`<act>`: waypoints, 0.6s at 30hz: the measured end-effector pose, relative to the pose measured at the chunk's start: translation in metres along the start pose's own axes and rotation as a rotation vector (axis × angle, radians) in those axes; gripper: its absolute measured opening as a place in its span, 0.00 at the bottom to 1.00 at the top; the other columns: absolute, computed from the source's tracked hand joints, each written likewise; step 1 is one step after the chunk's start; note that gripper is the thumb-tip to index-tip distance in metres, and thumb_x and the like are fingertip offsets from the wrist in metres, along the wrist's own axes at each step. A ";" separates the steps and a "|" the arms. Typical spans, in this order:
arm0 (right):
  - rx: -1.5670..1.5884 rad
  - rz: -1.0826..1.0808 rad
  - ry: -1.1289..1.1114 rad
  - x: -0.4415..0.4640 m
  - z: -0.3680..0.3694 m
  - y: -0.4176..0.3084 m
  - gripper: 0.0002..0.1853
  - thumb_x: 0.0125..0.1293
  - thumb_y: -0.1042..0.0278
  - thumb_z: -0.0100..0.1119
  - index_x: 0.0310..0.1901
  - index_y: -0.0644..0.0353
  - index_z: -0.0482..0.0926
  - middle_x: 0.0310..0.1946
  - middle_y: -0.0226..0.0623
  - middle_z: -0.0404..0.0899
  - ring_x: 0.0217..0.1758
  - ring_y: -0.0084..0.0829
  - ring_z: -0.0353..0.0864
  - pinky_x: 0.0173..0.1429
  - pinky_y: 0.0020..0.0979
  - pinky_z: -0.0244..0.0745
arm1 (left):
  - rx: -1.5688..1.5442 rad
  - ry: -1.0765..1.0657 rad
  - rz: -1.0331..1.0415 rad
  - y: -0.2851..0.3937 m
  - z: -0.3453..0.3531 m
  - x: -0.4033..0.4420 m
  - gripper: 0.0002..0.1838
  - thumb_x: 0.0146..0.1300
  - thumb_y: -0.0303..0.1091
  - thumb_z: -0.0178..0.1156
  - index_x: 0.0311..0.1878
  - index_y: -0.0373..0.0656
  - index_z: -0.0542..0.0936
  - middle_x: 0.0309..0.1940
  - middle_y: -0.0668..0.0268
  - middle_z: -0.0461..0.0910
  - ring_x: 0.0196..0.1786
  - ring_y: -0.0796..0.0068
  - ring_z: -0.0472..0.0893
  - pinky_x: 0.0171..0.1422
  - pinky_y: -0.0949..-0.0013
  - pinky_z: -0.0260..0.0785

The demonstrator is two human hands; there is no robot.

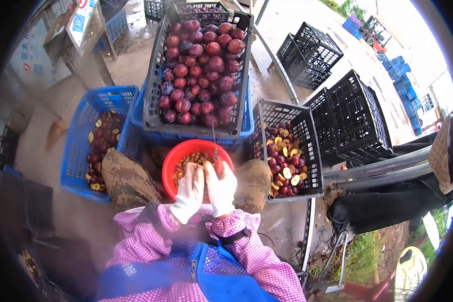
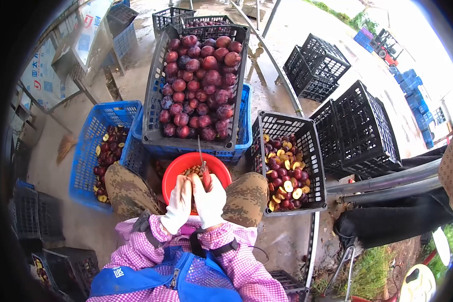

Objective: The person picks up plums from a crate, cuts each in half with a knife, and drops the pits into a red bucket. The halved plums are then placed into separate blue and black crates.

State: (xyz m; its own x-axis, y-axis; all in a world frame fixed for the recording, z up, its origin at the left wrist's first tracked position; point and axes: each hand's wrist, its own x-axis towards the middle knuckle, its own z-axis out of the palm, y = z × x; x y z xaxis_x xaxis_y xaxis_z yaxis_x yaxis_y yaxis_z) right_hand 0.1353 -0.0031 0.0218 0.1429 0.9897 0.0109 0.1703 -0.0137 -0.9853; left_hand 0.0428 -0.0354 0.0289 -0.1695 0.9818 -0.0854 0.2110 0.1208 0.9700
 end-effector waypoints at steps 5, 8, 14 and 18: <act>-0.242 -0.289 0.026 -0.005 -0.003 0.002 0.06 0.58 0.71 0.61 0.28 0.62 0.74 0.19 0.38 0.72 0.20 0.27 0.72 0.27 0.29 0.69 | -0.532 -0.138 -0.424 -0.007 -0.008 0.000 0.16 0.72 0.43 0.43 0.48 0.43 0.74 0.44 0.63 0.76 0.45 0.70 0.77 0.49 0.65 0.72; -0.235 -0.325 -0.040 -0.004 -0.006 0.008 0.05 0.56 0.72 0.61 0.28 0.61 0.75 0.18 0.39 0.73 0.19 0.27 0.72 0.26 0.30 0.69 | -0.715 -0.118 -0.488 -0.022 -0.005 0.006 0.17 0.70 0.49 0.44 0.45 0.49 0.75 0.35 0.67 0.76 0.35 0.75 0.77 0.35 0.72 0.73; -0.009 -0.280 -0.225 0.004 -0.008 0.029 0.08 0.57 0.68 0.60 0.26 0.61 0.73 0.19 0.35 0.73 0.21 0.28 0.73 0.27 0.30 0.70 | -0.984 -0.513 -1.027 -0.042 -0.016 0.010 0.31 0.64 0.68 0.38 0.30 0.47 0.71 0.10 0.66 0.61 0.09 0.78 0.57 0.11 0.77 0.47; 0.822 0.444 -0.054 0.014 -0.006 0.016 0.14 0.67 0.56 0.51 0.35 0.59 0.78 0.24 0.27 0.77 0.23 0.23 0.75 0.31 0.24 0.71 | -1.102 -0.602 -0.783 -0.038 -0.019 0.018 0.31 0.68 0.63 0.38 0.31 0.43 0.75 0.13 0.64 0.67 0.11 0.78 0.56 0.14 0.76 0.47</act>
State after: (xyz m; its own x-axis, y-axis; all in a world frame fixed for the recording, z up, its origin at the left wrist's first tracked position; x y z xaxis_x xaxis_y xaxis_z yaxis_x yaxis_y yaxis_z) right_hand 0.1456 0.0098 0.0067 -0.0192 0.9236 -0.3830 -0.6346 -0.3072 -0.7092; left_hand 0.0134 -0.0247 -0.0054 0.5807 0.6655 -0.4689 -0.6105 0.7370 0.2899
